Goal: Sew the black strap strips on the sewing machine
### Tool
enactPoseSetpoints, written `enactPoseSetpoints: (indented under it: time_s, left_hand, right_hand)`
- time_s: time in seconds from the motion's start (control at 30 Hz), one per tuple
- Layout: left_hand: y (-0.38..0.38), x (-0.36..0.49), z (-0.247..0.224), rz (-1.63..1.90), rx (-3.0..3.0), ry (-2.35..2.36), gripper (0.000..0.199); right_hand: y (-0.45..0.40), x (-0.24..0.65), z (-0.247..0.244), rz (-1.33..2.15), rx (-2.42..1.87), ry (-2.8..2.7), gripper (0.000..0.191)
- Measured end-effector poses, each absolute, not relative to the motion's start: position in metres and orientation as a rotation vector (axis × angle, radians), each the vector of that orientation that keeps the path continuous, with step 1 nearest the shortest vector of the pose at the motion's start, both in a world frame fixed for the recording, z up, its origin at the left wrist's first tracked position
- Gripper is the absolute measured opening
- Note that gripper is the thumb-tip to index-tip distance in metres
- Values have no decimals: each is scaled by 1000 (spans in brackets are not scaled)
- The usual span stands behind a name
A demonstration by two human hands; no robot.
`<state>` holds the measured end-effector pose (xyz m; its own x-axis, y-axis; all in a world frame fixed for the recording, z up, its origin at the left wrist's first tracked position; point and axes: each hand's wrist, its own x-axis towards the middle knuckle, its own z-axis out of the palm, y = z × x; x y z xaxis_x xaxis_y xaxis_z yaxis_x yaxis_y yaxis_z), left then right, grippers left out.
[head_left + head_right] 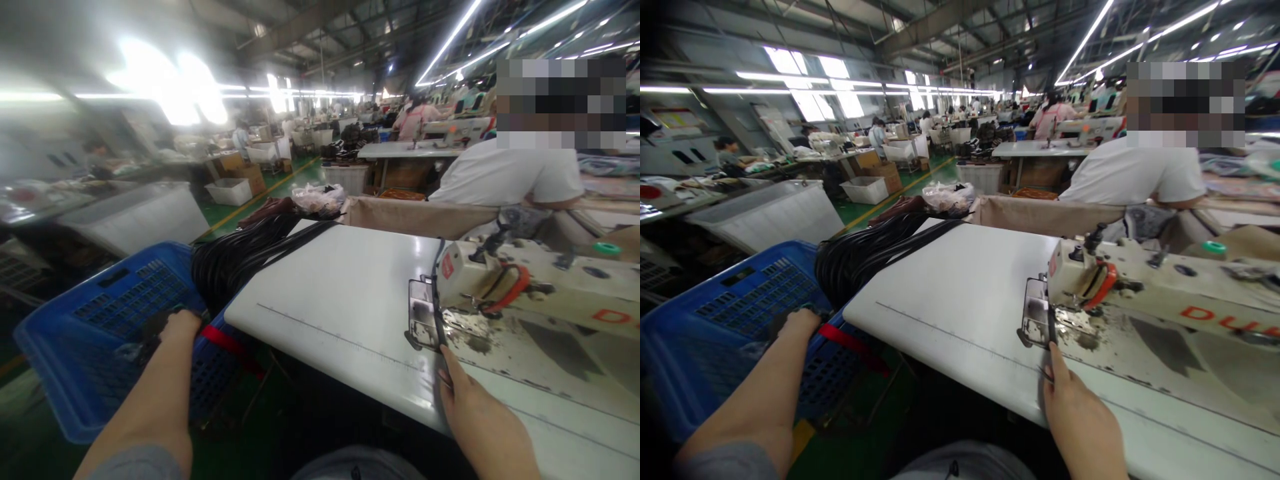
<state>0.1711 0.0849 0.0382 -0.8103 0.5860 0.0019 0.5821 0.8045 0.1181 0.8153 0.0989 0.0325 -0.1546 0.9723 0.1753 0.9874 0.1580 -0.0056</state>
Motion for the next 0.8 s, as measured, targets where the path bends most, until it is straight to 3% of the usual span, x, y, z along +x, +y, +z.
enactPoseSetpoints:
  time_s: [0.27, 0.47, 0.67, 0.8]
  left_hand:
    - [148, 244, 46, 535, 1610, 2827, 36]
    - [186, 399, 34, 961, 2264, 1953, 24]
    - [177, 561, 22, 722, 2561, 1215, 36]
    - [167, 631, 23, 600, 2680, 1170, 45]
  right_hand:
    - [97, 812, 30, -221, -1974, -2235, 49]
    - [93, 808, 36, -119, -2020, -2216, 51]
    - [89, 803, 48, 53, -2114, -2208, 55]
    - [87, 805, 49, 155, -2086, -2157, 57]
